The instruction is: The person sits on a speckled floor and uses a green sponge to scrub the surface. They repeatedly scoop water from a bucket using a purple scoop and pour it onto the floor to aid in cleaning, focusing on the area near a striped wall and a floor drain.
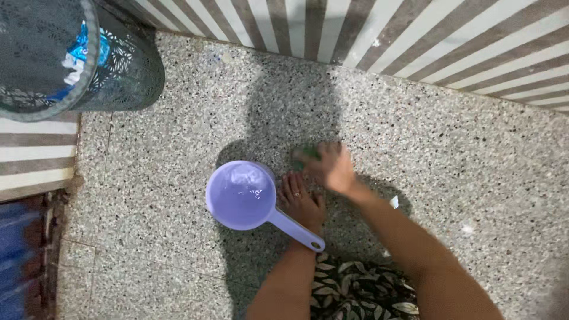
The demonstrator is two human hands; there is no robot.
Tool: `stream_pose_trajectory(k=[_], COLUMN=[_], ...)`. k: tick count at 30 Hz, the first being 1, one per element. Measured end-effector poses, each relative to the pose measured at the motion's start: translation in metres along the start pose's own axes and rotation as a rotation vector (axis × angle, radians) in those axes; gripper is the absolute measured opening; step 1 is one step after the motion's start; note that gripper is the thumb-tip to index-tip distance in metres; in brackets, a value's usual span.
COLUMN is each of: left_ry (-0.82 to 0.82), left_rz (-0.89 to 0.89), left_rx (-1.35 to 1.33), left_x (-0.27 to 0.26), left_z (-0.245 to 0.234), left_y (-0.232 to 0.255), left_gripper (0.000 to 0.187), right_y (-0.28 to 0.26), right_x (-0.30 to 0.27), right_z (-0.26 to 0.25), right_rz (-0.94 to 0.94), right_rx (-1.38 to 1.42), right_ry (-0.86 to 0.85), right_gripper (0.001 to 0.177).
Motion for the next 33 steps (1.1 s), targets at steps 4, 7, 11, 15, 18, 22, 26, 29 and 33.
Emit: stream_pose_trajectory(k=[4,7,11,15,18,22,26,29,33], left_ry=[0.025,0.003,0.021,0.015,-0.014,-0.11,-0.026,-0.035,-0.12], left_rz=[0.008,-0.017,-0.025,-0.02,-0.036,-0.066,-0.042,-0.051,-0.061], left_rx=[0.009,-0.043,-0.045,-0.077,-0.103,-0.028,-0.022,-0.037,-0.031], left_x=[0.003,0.003,0.007,0.004,0.004,0.007,0.006,0.006,0.01], left_z=[0.004,0.011,0.014,0.021,0.029,0.037,0.036,0.04,0.043], left_y=[-0.004,-0.003,-0.007,-0.011,-0.013,-0.019,-0.021,-0.018,-0.018], left_gripper=[0.071,0.068,0.07,0.074,0.073,0.079,0.074,0.073,0.076], right_y=[0.158,0.086,0.022,0.165,0.135,0.077,0.112,0.158,0.189], right_x=[0.025,0.055,0.081,0.063,0.074,0.125,0.167,0.108,0.054], right_z=[-0.002,0.048,0.061,0.002,0.032,0.036,0.033,0.017,-0.047], right_rz=[0.785,0.557,0.077,0.612,0.79,0.362,0.273,0.376,0.646], right_rx=[-0.023,-0.352,-0.015,-0.228,-0.118,-0.246,-0.453,-0.331,-0.112], right_ry=[0.232,-0.125,-0.226,0.126,0.106,-0.094,0.033,0.008,0.358], right_gripper=[0.046,0.054,0.053,0.047,0.054,0.084,0.088,0.066,0.04])
Point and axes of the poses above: each hand's wrist, its own x-axis towards the middle knuckle, its own z-axis out of the palm, y = z × x, the point moved 8 cm from there along x, towards the middle knuckle, and after that the axes turned 2 degrees about -x, right-handed, at the moved point
